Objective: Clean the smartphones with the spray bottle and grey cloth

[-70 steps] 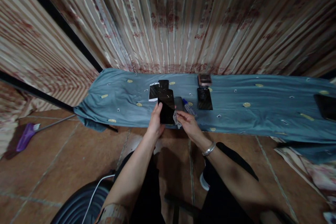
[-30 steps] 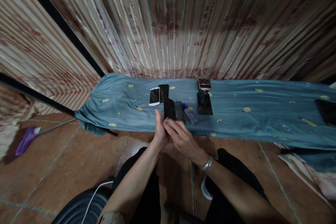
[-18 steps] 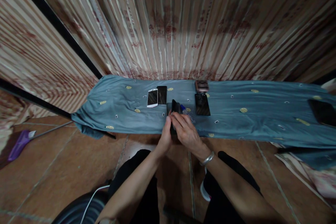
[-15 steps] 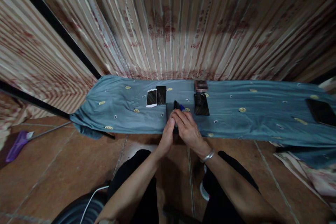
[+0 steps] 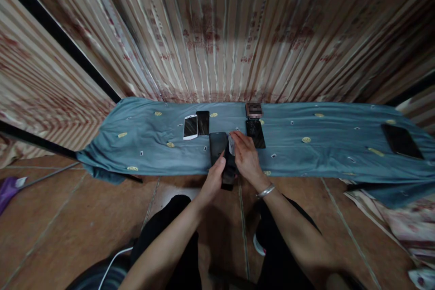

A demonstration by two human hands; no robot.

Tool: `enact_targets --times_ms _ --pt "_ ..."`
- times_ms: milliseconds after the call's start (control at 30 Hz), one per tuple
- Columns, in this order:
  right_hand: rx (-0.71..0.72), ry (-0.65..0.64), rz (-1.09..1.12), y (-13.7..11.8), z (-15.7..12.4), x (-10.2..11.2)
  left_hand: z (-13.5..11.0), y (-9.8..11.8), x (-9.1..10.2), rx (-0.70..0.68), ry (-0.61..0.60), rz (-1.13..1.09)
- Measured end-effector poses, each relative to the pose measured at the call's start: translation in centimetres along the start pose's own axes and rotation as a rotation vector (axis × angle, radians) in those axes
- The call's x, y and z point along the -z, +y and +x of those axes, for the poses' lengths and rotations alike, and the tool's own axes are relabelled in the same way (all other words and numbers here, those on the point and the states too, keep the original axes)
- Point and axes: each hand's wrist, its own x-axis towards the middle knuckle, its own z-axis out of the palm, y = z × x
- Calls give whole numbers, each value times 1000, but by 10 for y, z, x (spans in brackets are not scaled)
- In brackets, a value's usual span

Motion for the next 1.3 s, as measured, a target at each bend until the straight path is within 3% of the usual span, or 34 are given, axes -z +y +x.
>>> enact_targets --times_ms 167,367,800,1033,1300 --pt "10 -21 12 -6 -4 -7 -3 10 -1 79 -28 -53" --pt "75 -31 15 -16 -9 -14 1 14 -1 56 -36 -218" --pt "231 -147 56 -50 -33 -16 15 24 13 73 249 -247" --pt "312 -152 74 -61 -44 -20 17 37 12 59 188 -221" --pt "347 -182 99 -65 -43 -14 23 45 16 38 202 -194"
